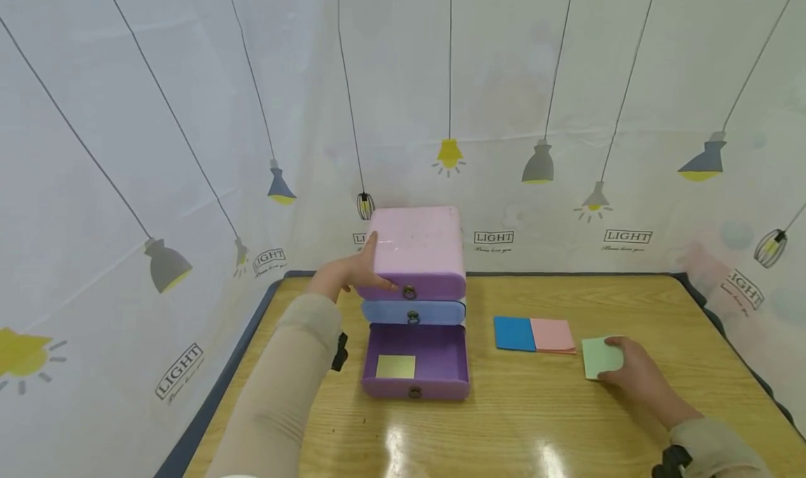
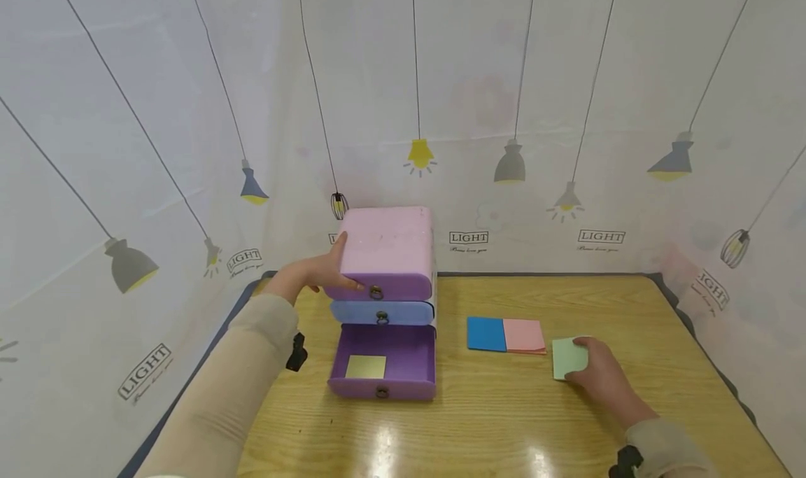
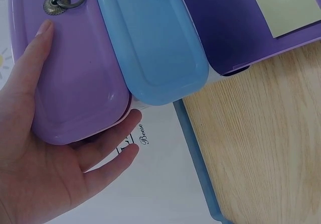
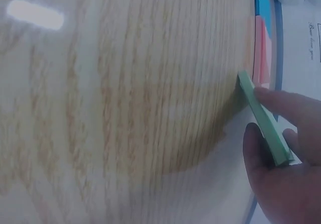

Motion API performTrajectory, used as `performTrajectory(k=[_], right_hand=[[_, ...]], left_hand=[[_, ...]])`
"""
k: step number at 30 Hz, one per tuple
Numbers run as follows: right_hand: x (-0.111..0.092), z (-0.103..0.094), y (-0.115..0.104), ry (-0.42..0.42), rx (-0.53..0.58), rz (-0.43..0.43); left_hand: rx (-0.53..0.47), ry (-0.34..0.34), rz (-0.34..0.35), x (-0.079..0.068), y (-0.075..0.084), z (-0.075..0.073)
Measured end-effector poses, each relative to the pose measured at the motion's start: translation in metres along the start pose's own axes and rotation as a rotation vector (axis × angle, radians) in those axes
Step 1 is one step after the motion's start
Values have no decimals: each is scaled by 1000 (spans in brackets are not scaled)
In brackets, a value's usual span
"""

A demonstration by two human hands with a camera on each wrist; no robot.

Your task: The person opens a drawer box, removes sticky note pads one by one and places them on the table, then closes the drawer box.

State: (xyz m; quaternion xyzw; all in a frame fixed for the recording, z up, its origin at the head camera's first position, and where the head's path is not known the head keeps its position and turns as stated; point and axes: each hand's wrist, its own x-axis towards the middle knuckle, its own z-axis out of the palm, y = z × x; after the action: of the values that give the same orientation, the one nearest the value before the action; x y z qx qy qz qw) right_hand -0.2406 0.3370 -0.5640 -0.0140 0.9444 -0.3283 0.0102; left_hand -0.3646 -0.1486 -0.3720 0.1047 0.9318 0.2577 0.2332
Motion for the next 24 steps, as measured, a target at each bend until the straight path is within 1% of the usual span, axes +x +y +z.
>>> performTrajectory(k=[4,7,11,17,20,24], right_hand=[[7,2,7,-13,-29,-5],[9,4,11,-11,-52,13],[9,5,15,-7,-72,43],[10,5,15,17,-131,53],[12,5,13,15,-149,53],[17,6,13,25,-158,21]], left_hand=[[-7,9,5,-1,1,0],[-10,10,8,0,0,0],[-8,10,3,1,0,0],[-12,11,2,2,-1,0],[-15,9,2,2,-1,1],[-16,9,3,3,-1,1]])
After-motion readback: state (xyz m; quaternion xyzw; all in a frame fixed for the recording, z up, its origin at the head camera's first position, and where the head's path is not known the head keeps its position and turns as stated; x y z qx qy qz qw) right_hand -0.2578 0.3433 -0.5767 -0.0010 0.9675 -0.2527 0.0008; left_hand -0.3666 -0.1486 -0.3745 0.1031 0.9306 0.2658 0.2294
